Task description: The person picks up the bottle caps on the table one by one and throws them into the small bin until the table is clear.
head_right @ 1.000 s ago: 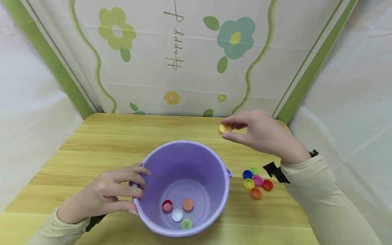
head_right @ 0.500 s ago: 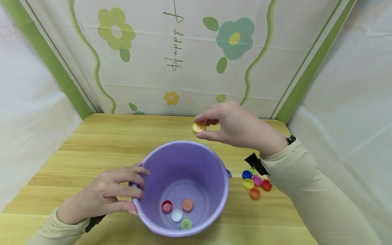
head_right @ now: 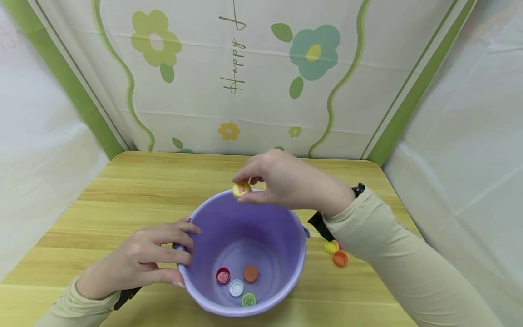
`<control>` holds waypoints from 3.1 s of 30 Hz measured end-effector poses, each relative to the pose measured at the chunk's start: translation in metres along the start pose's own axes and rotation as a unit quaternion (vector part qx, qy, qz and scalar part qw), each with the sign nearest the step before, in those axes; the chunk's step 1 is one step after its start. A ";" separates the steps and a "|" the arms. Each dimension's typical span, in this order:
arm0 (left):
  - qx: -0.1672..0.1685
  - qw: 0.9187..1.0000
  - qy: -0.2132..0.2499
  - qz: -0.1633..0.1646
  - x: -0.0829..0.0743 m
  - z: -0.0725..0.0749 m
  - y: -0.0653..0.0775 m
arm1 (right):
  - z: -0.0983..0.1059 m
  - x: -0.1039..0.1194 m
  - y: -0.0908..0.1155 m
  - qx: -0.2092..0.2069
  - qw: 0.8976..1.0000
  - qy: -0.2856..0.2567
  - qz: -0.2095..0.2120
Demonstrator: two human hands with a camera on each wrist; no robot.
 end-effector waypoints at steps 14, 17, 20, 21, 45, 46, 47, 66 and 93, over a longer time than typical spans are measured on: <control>-0.001 1.000 -0.006 -0.007 -0.001 0.000 -0.001 | -0.013 0.004 0.000 0.030 1.000 0.001 -0.005; -0.001 1.000 -0.005 -0.009 -0.002 0.000 -0.002 | -0.014 0.004 -0.001 0.032 0.999 -0.004 -0.006; -0.001 1.000 -0.003 -0.008 -0.002 0.000 -0.002 | -0.015 0.004 -0.001 0.034 0.999 -0.004 -0.006; -0.001 1.000 -0.003 -0.008 -0.002 0.000 -0.002 | -0.016 0.004 -0.001 0.034 0.999 -0.004 -0.006; -0.001 1.000 0.002 -0.009 -0.002 -0.001 -0.003 | -0.011 -0.005 0.003 0.030 0.999 0.010 -0.013; -0.001 1.000 0.002 -0.009 -0.002 -0.001 -0.002 | -0.010 -0.007 0.005 0.027 0.999 0.013 -0.017; -0.001 1.000 0.003 -0.008 -0.002 -0.001 -0.002 | -0.008 -0.009 0.006 0.024 0.999 0.014 -0.023; 0.002 1.000 0.000 -0.009 -0.002 -0.002 -0.002 | 0.019 -0.077 0.086 0.001 0.981 0.080 -0.179; 0.005 1.000 0.001 0.001 -0.002 -0.004 -0.002 | -0.029 -0.152 0.221 0.058 0.950 0.067 -0.299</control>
Point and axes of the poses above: each hand's wrist, its own y-axis away from the middle knuckle, its own z-axis out of the back of the hand, x = y × z, the point moved 3 cm from there along -y, towards the middle knuckle, and after that the axes turned 15 degrees about -x, right-handed, at the moved point
